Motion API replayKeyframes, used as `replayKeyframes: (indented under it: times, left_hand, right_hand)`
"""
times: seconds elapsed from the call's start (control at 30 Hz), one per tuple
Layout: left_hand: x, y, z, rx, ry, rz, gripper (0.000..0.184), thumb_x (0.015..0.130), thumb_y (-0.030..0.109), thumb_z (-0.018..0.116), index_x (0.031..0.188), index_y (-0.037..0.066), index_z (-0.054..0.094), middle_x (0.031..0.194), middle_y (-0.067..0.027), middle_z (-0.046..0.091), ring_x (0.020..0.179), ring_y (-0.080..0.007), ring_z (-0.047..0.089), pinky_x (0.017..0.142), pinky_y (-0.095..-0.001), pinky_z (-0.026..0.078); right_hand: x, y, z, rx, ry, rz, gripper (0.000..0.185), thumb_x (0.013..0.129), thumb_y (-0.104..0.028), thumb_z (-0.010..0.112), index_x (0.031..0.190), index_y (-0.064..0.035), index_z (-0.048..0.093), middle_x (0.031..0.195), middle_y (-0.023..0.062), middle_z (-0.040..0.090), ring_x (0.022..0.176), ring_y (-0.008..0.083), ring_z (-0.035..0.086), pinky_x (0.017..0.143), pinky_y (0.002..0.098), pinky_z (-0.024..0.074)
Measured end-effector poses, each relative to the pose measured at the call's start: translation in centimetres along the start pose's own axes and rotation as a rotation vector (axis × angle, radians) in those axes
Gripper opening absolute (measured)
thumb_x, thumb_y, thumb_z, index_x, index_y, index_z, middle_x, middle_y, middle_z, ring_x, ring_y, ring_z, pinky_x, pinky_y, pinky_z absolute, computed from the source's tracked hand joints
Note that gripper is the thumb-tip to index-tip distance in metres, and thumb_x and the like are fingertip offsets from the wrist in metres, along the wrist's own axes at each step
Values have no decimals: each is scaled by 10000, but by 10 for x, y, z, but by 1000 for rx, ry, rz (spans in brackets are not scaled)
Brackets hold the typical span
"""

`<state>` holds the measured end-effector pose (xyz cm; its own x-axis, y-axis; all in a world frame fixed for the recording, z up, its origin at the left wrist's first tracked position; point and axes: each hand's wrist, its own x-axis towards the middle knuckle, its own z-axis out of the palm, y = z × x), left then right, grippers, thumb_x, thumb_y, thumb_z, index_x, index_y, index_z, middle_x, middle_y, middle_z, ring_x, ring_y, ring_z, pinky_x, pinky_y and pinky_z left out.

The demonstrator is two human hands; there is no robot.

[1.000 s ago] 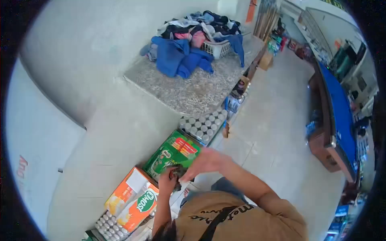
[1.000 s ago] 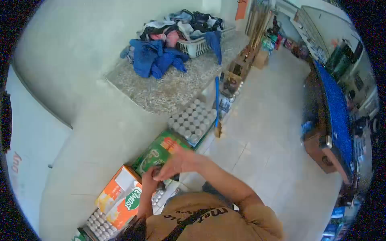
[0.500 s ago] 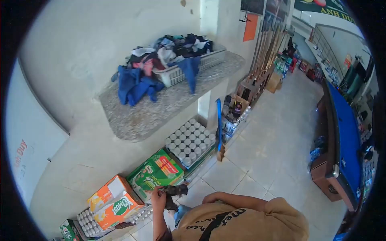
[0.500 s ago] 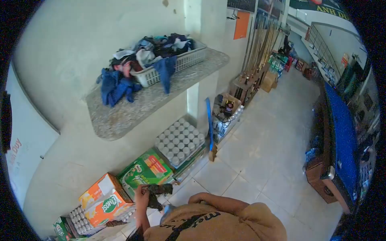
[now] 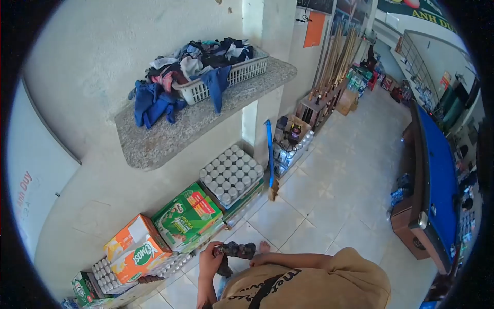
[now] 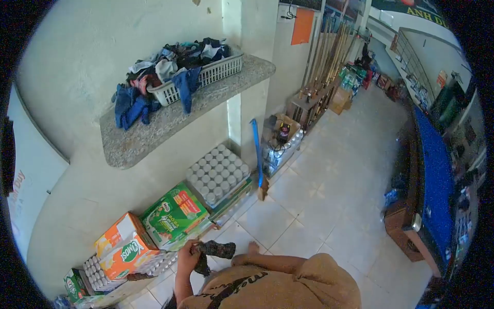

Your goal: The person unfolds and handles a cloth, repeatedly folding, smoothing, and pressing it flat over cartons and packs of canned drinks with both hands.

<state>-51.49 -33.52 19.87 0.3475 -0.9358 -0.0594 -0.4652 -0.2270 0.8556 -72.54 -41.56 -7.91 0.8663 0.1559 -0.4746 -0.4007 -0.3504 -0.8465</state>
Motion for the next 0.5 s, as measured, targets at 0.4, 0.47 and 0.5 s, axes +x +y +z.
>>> replayKeyframes:
  times: [0.4, 0.47, 0.5]
  left_hand:
    - [-58, -66, -89, -40, 200, -111, 354, 678, 19, 586, 1019, 84, 651, 674, -89, 577, 613, -205, 547, 605, -318, 446]
    - [-65, -81, -91, -91, 263, -136, 351, 695, 37, 581, 1035, 89, 647, 666, -82, 561, 612, -191, 534, 598, -316, 438]
    - [-66, -86, -93, -86, 270, -170, 346, 702, 43, 577, 1038, 90, 645, 659, -85, 560, 611, -197, 536, 594, -321, 437]
  right_hand:
    - [11, -103, 23, -71, 4, 64, 333, 824, -217, 561, 1092, -25, 604, 1067, 158, 656, 942, 253, 603, 895, 361, 431]
    - [-14, -163, 6, -165, 70, 147, 325, 846, -253, 533, 1061, -24, 617, 1054, 154, 661, 919, 255, 608, 907, 355, 414]
    - [33, -111, 22, 52, 138, -200, 228, 770, -137, 579, 909, 25, 658, 882, 203, 669, 779, 217, 609, 751, 408, 460]
